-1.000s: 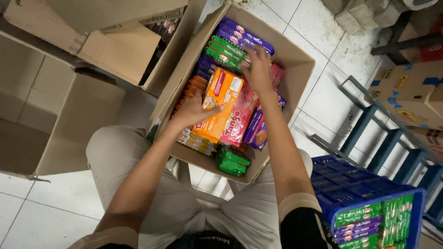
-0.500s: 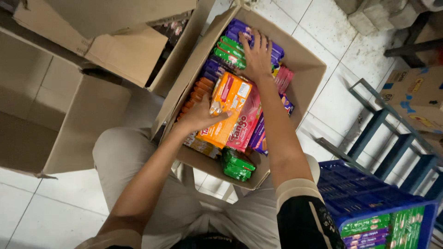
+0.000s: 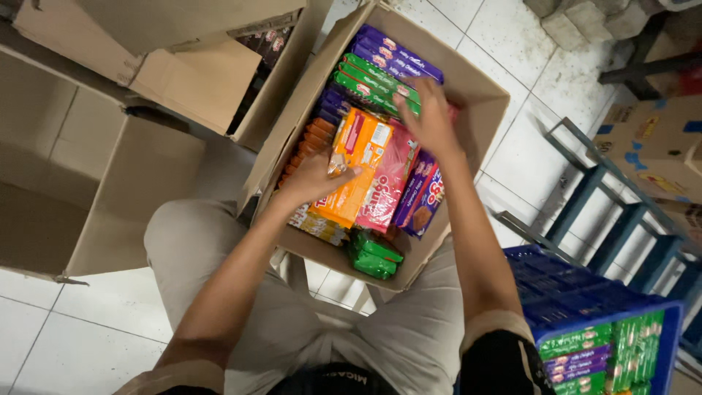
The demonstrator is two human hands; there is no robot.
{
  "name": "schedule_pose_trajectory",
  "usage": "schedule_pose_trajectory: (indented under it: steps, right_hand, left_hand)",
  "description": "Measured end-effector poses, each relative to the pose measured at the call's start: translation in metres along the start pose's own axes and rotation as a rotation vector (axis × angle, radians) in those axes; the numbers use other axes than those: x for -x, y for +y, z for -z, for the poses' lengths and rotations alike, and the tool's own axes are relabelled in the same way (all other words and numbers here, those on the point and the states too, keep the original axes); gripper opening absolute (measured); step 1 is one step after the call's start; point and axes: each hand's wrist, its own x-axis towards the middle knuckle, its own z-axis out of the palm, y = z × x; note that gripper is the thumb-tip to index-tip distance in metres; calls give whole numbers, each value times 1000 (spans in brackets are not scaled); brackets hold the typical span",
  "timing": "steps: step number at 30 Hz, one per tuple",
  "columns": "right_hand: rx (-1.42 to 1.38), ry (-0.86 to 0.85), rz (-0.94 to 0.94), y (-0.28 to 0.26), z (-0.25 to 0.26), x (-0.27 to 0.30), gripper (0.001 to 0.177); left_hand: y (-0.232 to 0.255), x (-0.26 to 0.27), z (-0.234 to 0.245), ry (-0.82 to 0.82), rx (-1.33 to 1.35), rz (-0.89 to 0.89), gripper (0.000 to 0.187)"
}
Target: The person arranges packs of Tango biscuits inside a cardboard box, organizing them by color and type. They then transfer some packs into a blue plastic crate and continue to adjust the arrangement in the box.
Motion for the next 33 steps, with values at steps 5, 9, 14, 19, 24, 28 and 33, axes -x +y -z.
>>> schedule_pose_trajectory:
  steps: [5, 9, 14, 19, 24, 28, 33]
  right_hand:
    - [-99, 212, -39, -98, -34, 88, 75]
    - [-437, 66, -362, -165, -39, 103, 91]
    - [-816, 283, -618, -141, -63, 123, 86]
    - [-1132, 349, -698, -182, -27, 105, 91]
    - [-1346, 381, -919, -56, -25, 157, 79]
    - [-1211, 429, -950, -24, 26, 140, 74]
    - [-495, 458, -839, -4, 48, 107, 106]
  left_hand:
    - [-7, 0, -9, 13, -129, -91, 93]
    - [-17, 1, -20, 36, -133, -121, 88]
    - [14, 26, -15, -6, -73, -135, 89]
    - [5, 31, -16, 48, 177, -516, 57]
    - [6, 26, -16, -26, 283, -541, 49]
    - [-49, -13, -33, 343, -83, -372, 45]
    - [-79, -19, -49, 282, -357, -24, 65]
